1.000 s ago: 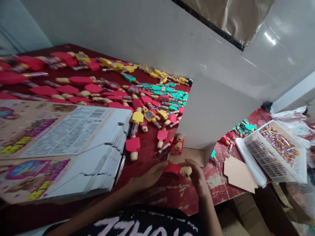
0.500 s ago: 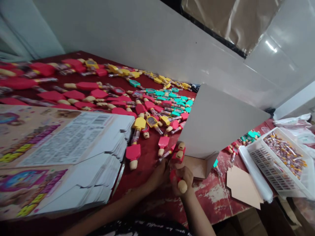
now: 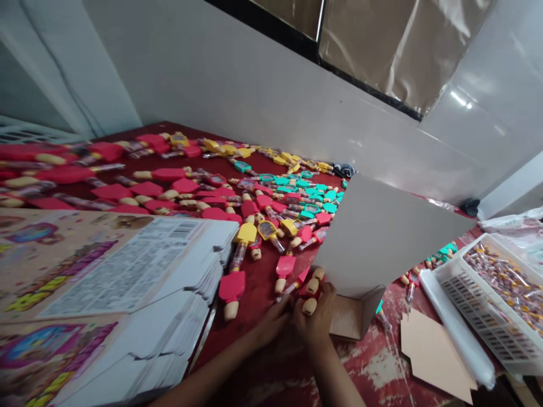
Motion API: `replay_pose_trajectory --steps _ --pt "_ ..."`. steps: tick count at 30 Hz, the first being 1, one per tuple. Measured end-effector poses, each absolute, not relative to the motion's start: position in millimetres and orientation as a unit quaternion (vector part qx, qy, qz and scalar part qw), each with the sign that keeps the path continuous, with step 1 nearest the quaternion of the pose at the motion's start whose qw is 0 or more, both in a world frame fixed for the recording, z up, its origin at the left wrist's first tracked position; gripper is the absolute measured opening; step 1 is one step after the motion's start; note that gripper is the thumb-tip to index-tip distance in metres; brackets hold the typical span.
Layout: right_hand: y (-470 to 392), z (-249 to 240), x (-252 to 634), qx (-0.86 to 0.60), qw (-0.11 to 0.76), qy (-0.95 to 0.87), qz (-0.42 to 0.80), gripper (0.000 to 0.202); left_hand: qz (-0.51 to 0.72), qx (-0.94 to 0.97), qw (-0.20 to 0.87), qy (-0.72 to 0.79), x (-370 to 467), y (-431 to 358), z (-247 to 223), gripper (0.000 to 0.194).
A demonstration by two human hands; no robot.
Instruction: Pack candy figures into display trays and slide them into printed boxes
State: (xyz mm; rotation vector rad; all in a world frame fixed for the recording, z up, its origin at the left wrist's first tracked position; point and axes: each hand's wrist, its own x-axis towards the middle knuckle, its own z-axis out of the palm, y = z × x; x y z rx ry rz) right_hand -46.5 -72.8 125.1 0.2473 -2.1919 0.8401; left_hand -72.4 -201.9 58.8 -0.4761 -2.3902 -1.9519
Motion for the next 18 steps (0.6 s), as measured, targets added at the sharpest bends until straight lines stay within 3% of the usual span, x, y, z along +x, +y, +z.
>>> replay_pose_trajectory --steps 4,6,10,18 --pt "-61 121 -35 0.115 0.356 -0.866 0.332 0.084 -0.543 0.052 0.269 -0.794 -106 -233 88 0.029" --pt "-59 119 -25 0.106 0.388 -0.851 0.339 0.088 -0.468 0.118 0.333 -0.810 -126 -247 104 0.035" --pt "-59 120 -7 0.065 0.416 -0.832 0.362 0.069 -0.428 0.226 0.245 -0.840 -159 -266 118 0.044" --pt "-20 130 9 0.020 0.471 -0.805 0.360 0.049 -0.549 0.196 0.208 -0.785 -164 -258 113 0.019"
